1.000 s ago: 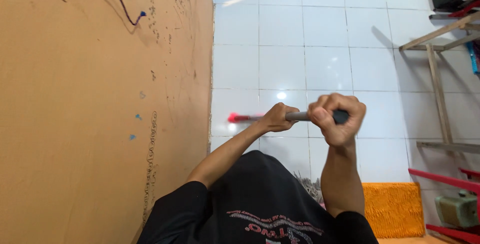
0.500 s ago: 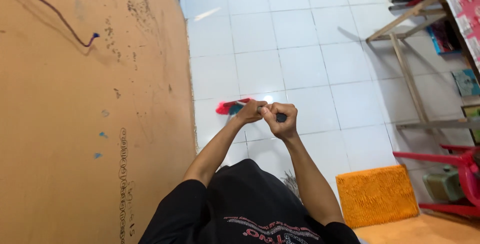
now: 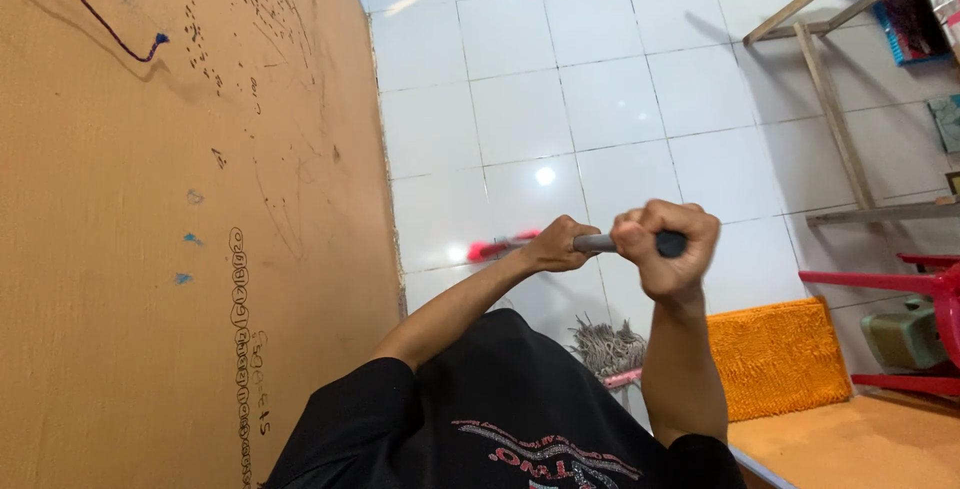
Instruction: Sweeping the floor and the wall base with a broom.
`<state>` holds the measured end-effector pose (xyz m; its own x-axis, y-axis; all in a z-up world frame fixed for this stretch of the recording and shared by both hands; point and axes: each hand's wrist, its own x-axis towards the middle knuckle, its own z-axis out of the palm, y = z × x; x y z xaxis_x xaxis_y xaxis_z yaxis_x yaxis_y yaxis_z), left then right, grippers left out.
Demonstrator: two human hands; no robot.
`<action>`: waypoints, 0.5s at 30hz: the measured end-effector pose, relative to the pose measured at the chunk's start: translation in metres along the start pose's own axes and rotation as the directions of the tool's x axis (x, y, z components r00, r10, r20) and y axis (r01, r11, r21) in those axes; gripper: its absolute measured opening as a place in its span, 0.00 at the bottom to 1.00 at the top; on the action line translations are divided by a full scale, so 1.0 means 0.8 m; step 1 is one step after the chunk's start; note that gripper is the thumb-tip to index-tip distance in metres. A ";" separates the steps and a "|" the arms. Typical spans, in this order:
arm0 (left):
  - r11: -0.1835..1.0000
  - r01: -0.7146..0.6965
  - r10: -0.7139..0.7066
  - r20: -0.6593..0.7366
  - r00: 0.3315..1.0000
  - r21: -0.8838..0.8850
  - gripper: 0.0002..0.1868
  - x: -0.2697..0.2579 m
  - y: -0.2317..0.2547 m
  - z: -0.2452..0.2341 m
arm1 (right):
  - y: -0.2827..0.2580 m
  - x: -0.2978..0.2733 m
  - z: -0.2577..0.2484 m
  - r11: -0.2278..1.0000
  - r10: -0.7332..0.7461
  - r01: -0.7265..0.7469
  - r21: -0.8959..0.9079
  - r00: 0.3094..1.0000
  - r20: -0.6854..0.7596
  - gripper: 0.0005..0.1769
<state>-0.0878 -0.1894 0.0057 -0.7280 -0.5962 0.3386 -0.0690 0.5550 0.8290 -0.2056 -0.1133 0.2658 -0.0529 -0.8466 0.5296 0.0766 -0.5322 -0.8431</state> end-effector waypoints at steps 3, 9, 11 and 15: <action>0.994 0.035 -0.028 0.068 0.997 -0.104 0.01 -0.005 0.006 0.001 | 0.016 -0.013 0.019 0.985 0.121 -0.127 -0.118 0.991 -0.059 0.27; 0.996 -0.001 0.018 0.185 0.983 -0.094 0.06 -0.008 -0.052 -0.029 | 0.063 -0.037 0.031 0.986 0.067 -0.076 -0.149 0.996 -0.062 0.26; 0.990 0.020 0.007 0.196 0.981 -0.137 0.08 -0.006 -0.052 -0.049 | 0.092 -0.050 0.033 0.985 0.072 -0.082 -0.149 0.995 -0.072 0.26; 0.987 0.106 -0.074 0.237 0.969 -0.124 0.08 -0.004 -0.080 -0.059 | 0.119 -0.060 0.042 0.988 0.079 -0.096 -0.119 0.986 -0.145 0.26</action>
<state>-0.0486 -0.2506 -0.0274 -0.8616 -0.4814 0.1609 -0.0607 0.4123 0.9090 -0.1622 -0.1235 0.1632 -0.1906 -0.8763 0.4424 -0.0380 -0.4438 -0.8953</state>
